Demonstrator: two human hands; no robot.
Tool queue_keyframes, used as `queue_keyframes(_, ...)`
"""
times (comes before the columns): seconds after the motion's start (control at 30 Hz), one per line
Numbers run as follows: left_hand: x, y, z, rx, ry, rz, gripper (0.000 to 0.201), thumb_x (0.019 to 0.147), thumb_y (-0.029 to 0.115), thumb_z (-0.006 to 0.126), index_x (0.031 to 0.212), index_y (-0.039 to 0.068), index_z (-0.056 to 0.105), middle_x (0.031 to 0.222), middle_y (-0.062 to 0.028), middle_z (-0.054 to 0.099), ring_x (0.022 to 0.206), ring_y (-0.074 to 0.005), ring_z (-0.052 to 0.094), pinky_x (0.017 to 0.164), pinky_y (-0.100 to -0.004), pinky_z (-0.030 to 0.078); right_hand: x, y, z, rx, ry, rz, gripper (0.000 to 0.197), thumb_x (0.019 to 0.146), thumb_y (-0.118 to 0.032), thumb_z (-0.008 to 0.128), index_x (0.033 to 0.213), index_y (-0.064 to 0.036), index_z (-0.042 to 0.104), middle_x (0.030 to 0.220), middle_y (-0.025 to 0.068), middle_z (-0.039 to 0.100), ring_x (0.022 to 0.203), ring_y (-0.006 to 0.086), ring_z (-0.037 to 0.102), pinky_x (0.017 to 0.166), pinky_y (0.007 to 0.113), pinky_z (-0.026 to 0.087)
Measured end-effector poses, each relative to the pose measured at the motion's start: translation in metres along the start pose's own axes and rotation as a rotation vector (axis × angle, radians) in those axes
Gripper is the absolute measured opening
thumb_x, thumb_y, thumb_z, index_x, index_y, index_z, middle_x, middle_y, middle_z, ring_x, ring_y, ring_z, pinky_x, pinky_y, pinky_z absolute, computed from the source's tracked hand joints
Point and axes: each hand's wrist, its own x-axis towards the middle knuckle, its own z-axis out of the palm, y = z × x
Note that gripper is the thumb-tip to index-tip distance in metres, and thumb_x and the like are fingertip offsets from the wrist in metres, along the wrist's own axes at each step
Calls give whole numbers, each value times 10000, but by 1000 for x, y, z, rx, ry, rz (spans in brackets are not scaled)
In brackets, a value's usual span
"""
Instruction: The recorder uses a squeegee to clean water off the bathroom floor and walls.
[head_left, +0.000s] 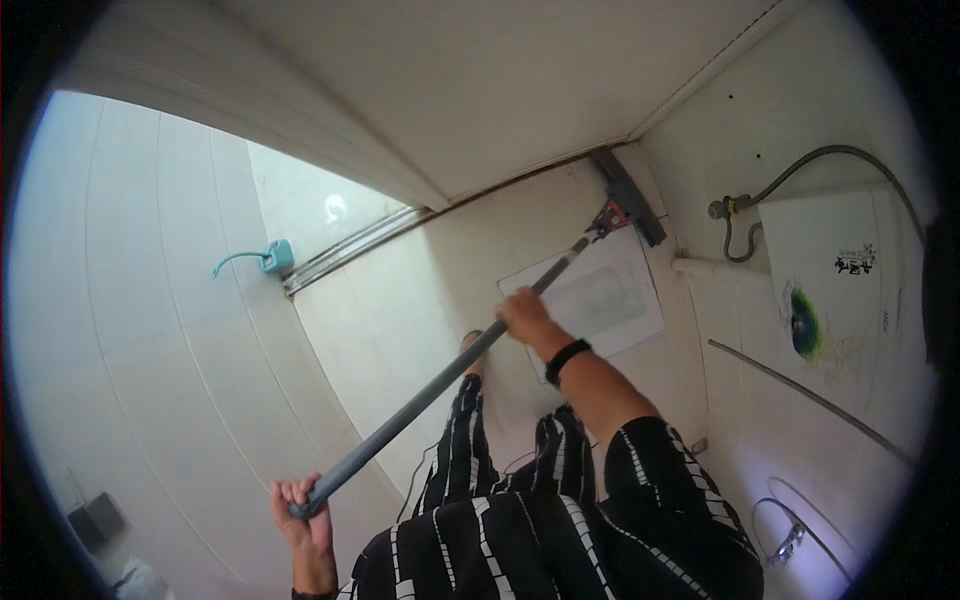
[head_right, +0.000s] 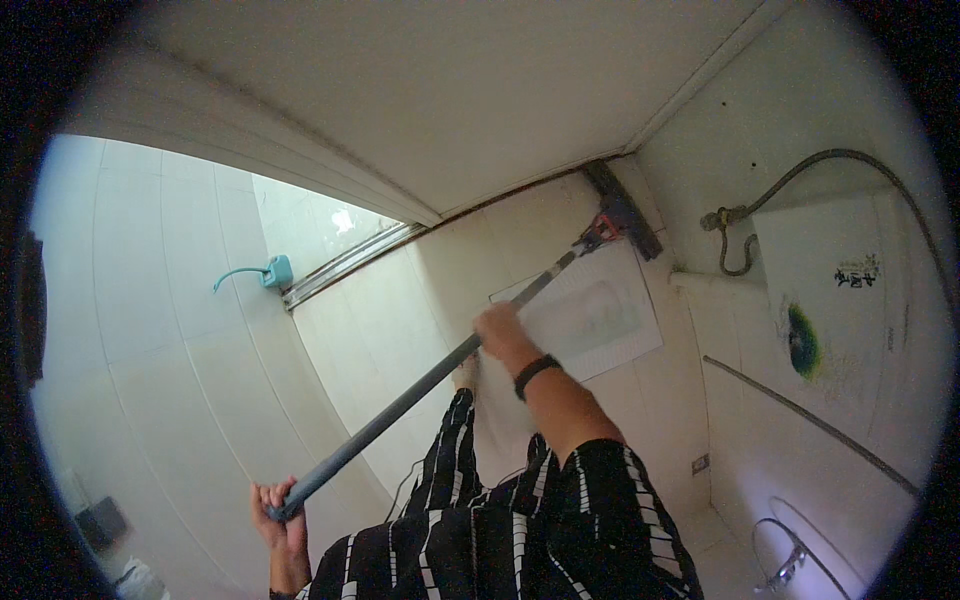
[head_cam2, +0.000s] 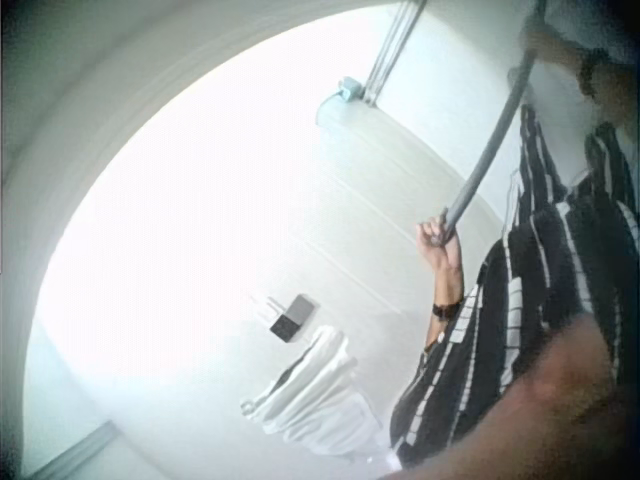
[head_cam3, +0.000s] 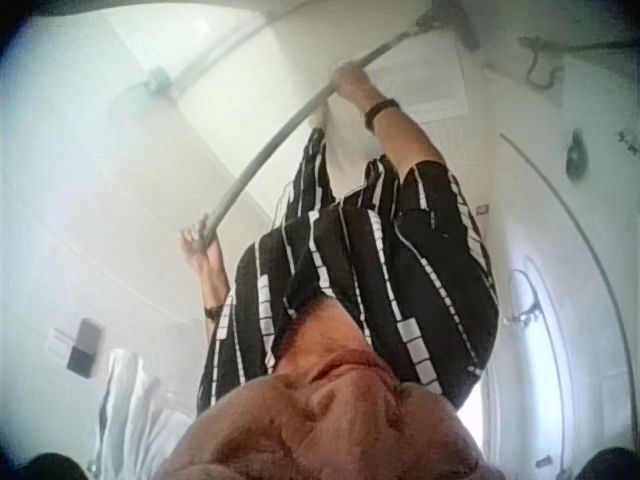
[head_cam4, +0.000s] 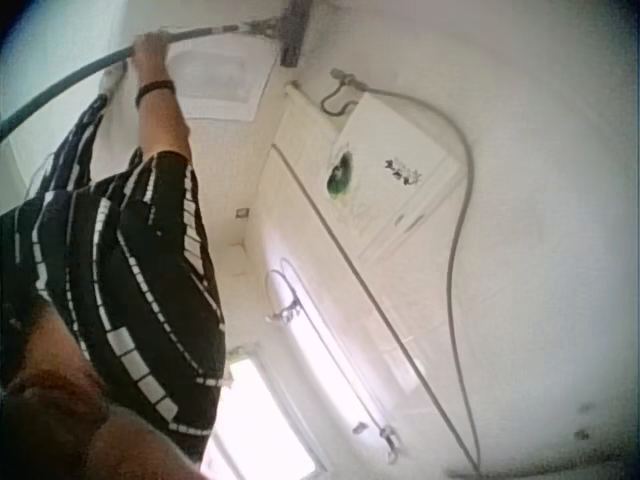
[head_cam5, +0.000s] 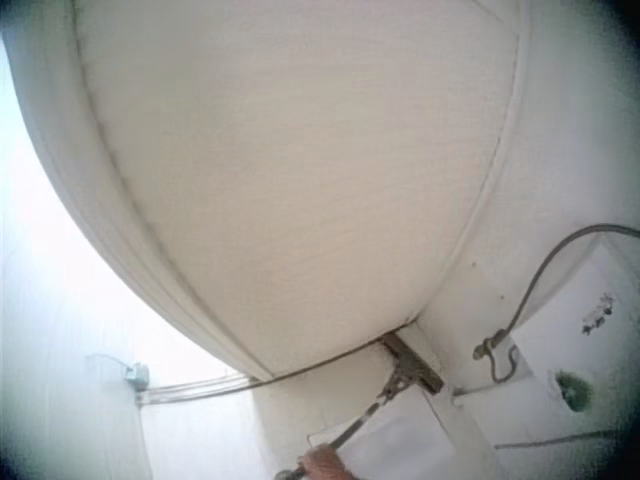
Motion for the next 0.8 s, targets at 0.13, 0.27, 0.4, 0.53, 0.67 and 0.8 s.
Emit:
queue_keyframes(0.13, -46, 48, -81, -11, 241, 47, 326, 870, 216, 494, 600, 129, 334, 518, 8, 328, 534, -126, 392, 839, -373, 392, -18, -83, 57, 62, 30, -108, 84, 633, -105, 602, 679, -167, 637, 676, 51, 594, 758, 240, 556, 711, 370, 412)
queue_keyframes(0.27, -107, 108, -180, -33, 744, 101, 359, 824, 207, 522, 1106, -14, 494, 684, -151, 565, 570, -285, 506, 563, -378, 443, -55, -169, 63, 107, -32, -175, 45, 650, -148, 565, 629, -161, 602, 641, 50, 589, 700, 224, 571, 670, 364, 414)
queue_keyframes(0.4, -178, 156, -291, 1482, 94, 391, 253, 826, 184, 540, 954, -34, 546, 696, -112, 545, 641, -234, 490, 613, -335, 431, -84, -220, 71, 151, -196, -281, 45, 646, -167, 558, 614, -166, 590, 630, 39, 581, 675, 224, 568, 665, 359, 412)
queue_keyframes(0.53, -185, 165, -312, 1226, 341, 208, 193, 811, 71, 544, 960, -51, 530, 772, -165, 551, 749, -220, 509, 674, -352, 421, -99, -221, 71, 241, -138, -302, 80, 675, -136, 579, 602, -163, 596, 616, 29, 580, 672, 219, 569, 674, 368, 412)
queue_keyframes(0.67, -154, 136, -278, 1572, 283, 241, 262, 818, 145, 551, 997, -44, 522, 825, -215, 563, 794, -265, 543, 705, -341, 433, -99, -191, 61, 279, -37, -218, 61, 664, -130, 570, 612, -153, 592, 625, 43, 569, 712, 241, 559, 697, 365, 412)
queue_keyframes(0.8, -50, 55, -234, 274, 479, 73, 299, 882, 237, 460, 623, 132, 352, 536, 7, 372, 575, -143, 430, 829, -364, 399, -77, -110, 43, 69, 58, -112, 50, 610, -103, 595, 601, -153, 593, 641, 53, 577, 726, 250, 568, 676, 380, 423)
